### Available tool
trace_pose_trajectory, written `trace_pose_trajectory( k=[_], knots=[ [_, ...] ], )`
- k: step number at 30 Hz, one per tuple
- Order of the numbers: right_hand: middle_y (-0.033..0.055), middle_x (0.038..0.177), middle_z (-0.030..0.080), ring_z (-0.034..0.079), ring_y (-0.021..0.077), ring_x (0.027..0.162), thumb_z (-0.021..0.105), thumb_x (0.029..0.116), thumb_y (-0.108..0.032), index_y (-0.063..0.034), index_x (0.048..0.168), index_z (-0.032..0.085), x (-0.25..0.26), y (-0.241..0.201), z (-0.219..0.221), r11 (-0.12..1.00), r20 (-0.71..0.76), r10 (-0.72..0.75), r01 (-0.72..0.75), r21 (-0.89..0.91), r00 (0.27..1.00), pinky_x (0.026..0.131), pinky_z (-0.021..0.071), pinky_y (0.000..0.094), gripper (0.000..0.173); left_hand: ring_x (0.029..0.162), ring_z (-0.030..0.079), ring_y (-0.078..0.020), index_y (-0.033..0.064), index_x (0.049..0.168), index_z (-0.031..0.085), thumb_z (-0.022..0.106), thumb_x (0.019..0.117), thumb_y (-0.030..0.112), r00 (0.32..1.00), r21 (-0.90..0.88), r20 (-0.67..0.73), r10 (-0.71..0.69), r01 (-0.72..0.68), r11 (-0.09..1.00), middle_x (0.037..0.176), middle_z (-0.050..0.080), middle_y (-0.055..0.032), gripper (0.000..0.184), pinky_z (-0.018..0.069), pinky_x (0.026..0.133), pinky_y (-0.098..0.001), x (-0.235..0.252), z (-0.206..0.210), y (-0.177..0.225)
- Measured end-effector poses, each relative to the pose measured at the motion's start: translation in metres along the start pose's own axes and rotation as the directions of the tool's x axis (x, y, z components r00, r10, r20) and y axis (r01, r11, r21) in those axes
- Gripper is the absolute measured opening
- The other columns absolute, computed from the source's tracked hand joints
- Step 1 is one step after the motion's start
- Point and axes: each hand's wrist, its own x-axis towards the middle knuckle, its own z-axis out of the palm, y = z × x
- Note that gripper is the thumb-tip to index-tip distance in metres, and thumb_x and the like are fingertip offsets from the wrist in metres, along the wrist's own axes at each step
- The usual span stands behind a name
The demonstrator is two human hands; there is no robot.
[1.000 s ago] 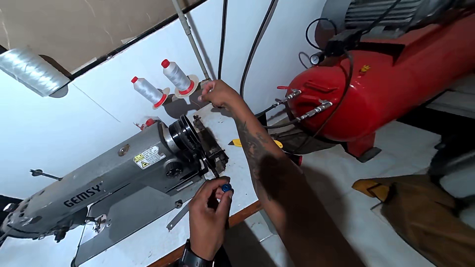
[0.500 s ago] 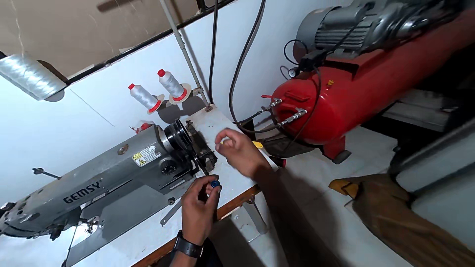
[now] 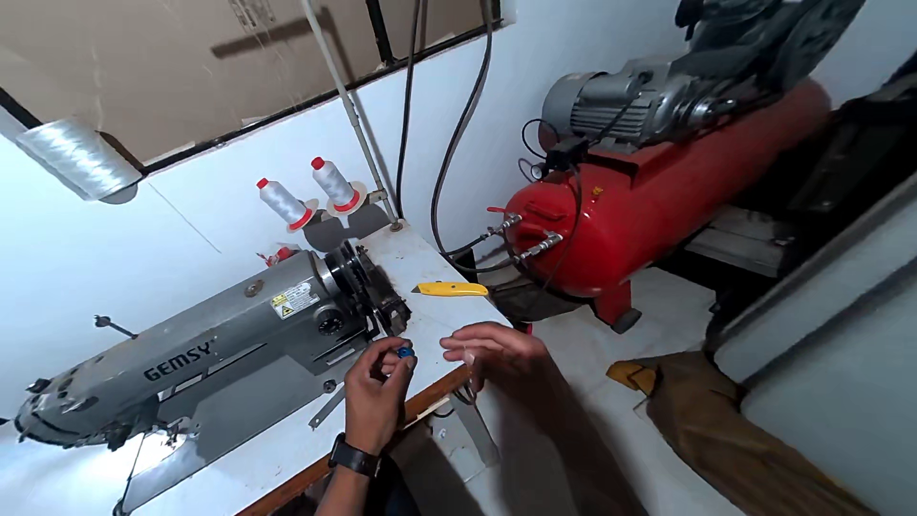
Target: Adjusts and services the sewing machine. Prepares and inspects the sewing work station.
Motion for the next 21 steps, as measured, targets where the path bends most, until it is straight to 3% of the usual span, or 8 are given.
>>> trace_pose_trajectory(
  k=[4, 6, 8, 11, 13, 16, 21],
  knots=[
    [0.0067, 0.097, 0.079, 0.076, 0.0226, 0.081, 0.066, 0.1012, -0.018, -0.0109, 0.109, 0.076, 0.025, 0.002, 0.006, 0.989, -0.062, 0.007, -0.016, -0.145, 0.998, 0.068, 0.0654, 0.0351, 0.014, 0.092, 0.075, -0.0275, -0.0008, 0.122, 0.069, 0.078, 0.0898, 0.007, 0.999, -0.255, -0.029, -0.023, 0.015, 0.967, 0.109, 0.075, -0.0158, 0.035, 0.0652, 0.083, -0.0409, 0.001, -0.010, 0.002],
    [0.0032, 0.091, 0.078, 0.076, 0.0210, 0.079, 0.065, 0.1014, -0.022, -0.0145, 0.107, 0.076, 0.033, 0.010, 0.013, 0.975, -0.014, -0.007, 0.004, -0.223, 1.000, 0.072, 0.0664, 0.0360, 0.015, 0.099, 0.073, -0.0377, -0.0060, 0.126, 0.064, 0.075, 0.0913, 0.003, 0.999, -0.417, -0.021, -0.036, 0.024, 0.909, 0.117, 0.071, -0.0246, 0.038, 0.0640, 0.089, -0.0508, 0.002, -0.016, 0.000],
    [-0.0049, 0.088, 0.076, 0.074, 0.0129, 0.078, 0.063, 0.1023, -0.031, -0.0215, 0.105, 0.077, 0.040, 0.019, 0.020, 0.927, 0.070, 0.001, 0.025, -0.375, 0.998, 0.072, 0.0658, 0.0323, 0.017, 0.100, 0.072, -0.0410, -0.0071, 0.128, 0.063, 0.074, 0.0918, 0.003, 0.999, -0.481, -0.014, -0.040, 0.029, 0.876, 0.120, 0.069, -0.0270, 0.039, 0.0626, 0.091, -0.0539, 0.003, -0.019, -0.002],
    [-0.0131, 0.080, 0.067, 0.062, 0.0016, 0.070, 0.056, 0.1028, -0.044, -0.0297, 0.099, 0.074, 0.051, 0.024, 0.027, 0.780, 0.202, 0.028, 0.105, -0.617, 0.979, 0.064, 0.0558, 0.0281, 0.023, 0.102, 0.073, -0.0342, -0.0039, 0.126, 0.065, 0.075, 0.0921, 0.005, 1.000, -0.406, -0.011, -0.022, 0.016, 0.914, 0.119, 0.071, -0.0215, 0.036, 0.0628, 0.092, -0.0476, 0.001, -0.020, -0.002],
    [-0.0121, 0.074, 0.061, 0.057, 0.0028, 0.065, 0.054, 0.1011, -0.043, -0.0287, 0.092, 0.071, 0.059, 0.016, 0.027, 0.728, 0.273, 0.048, 0.154, -0.668, 0.961, 0.058, 0.0507, 0.0305, 0.024, 0.098, 0.073, -0.0294, -0.0015, 0.124, 0.068, 0.076, 0.0910, 0.006, 0.999, -0.353, -0.041, -0.006, -0.009, 0.936, 0.116, 0.073, -0.0181, 0.035, 0.0629, 0.090, -0.0435, 0.001, -0.019, -0.005],
    [-0.0120, 0.071, 0.059, 0.056, 0.0036, 0.065, 0.054, 0.0974, -0.040, -0.0285, 0.083, 0.068, 0.072, 0.006, 0.022, 0.649, 0.359, 0.088, 0.220, -0.728, 0.929, 0.057, 0.0502, 0.0337, 0.023, 0.092, 0.073, -0.0243, 0.0039, 0.122, 0.071, 0.077, 0.0900, 0.008, 0.998, -0.281, -0.061, 0.005, -0.022, 0.959, 0.111, 0.074, -0.0123, 0.033, 0.0623, 0.087, -0.0401, 0.001, -0.019, -0.010],
    [-0.0132, 0.065, 0.053, 0.052, 0.0027, 0.058, 0.057, 0.0917, -0.035, -0.0286, 0.072, 0.061, 0.079, 0.001, 0.023, 0.548, 0.406, 0.009, 0.335, -0.766, 0.914, 0.050, 0.0458, 0.0318, 0.021, 0.088, 0.072, -0.0156, 0.0145, 0.120, 0.073, 0.077, 0.0880, 0.009, 0.998, -0.160, -0.067, -0.012, 0.001, 0.987, 0.104, 0.076, -0.0008, 0.033, 0.0623, 0.082, -0.0360, 0.000, -0.019, -0.010]
  ],
)
